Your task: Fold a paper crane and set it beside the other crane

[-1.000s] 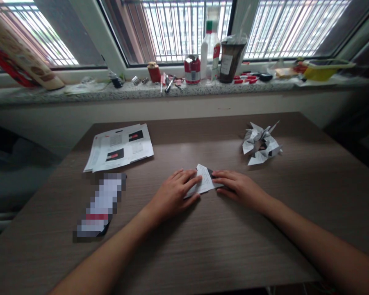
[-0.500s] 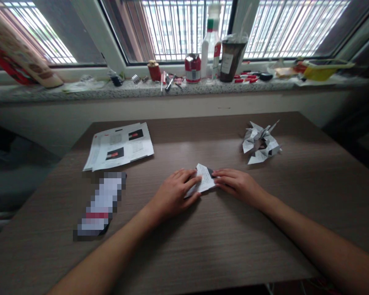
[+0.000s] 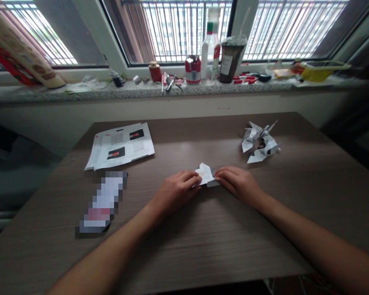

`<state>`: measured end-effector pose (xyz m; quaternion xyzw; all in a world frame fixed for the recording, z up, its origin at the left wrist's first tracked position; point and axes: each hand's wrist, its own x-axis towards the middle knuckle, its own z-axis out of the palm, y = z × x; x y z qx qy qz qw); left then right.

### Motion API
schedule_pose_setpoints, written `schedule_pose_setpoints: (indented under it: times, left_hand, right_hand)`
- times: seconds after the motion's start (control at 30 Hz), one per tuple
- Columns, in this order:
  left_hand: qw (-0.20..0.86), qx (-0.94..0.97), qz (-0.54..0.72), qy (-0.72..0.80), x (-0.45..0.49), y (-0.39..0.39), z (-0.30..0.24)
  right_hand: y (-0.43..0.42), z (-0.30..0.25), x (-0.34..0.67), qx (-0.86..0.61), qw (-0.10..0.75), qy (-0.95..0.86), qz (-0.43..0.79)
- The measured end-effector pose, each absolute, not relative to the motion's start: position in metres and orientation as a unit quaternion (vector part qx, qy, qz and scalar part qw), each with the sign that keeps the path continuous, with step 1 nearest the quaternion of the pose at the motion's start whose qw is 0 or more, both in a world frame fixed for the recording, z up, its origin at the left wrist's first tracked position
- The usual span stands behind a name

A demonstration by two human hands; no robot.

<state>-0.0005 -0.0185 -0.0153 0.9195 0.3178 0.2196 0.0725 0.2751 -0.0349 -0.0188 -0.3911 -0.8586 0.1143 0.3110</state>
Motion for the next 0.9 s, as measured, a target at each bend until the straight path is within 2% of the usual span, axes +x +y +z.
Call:
schedule_pose_setpoints:
  times: [0.13, 0.23, 0.4, 0.53, 0.6, 0.67, 0.8, 0.9]
  left_hand:
    - [0.065, 0.912, 0.237, 0.329, -0.002, -0.019, -0.017]
    - [0.079, 0.893, 0.268, 0.352, -0.002, -0.02, -0.018]
    - [0.14, 0.846, 0.342, 0.384, -0.002, -0.024, -0.012]
    - [0.2, 0.809, 0.371, 0.409, -0.003, -0.028, -0.005]
    - [0.222, 0.793, 0.38, 0.421, -0.004, -0.029, -0.002]
    - [0.248, 0.774, 0.39, 0.432, -0.003, -0.03, -0.001]
    - [0.342, 0.73, 0.398, 0.438, 0.0, -0.031, -0.001]
    - [0.427, 0.701, 0.394, 0.414, 0.002, -0.03, -0.003]
  right_hand:
    - [-0.036, -0.018, 0.274, -0.386, 0.328, -0.854, 0.12]
    - [-0.038, -0.016, 0.274, -0.385, 0.353, -0.849, 0.08]
    - [-0.045, -0.007, 0.276, -0.387, 0.371, -0.843, -0.038]
    - [-0.054, -0.002, 0.273, -0.41, 0.431, -0.8, -0.073]
    - [-0.058, 0.0, 0.27, -0.434, 0.464, -0.772, -0.034]
    - [-0.059, 0.003, 0.265, -0.458, 0.474, -0.749, 0.06]
    - [-0.057, 0.007, 0.252, -0.482, 0.429, -0.713, 0.274]
    - [-0.053, 0.007, 0.241, -0.465, 0.407, -0.725, 0.304]
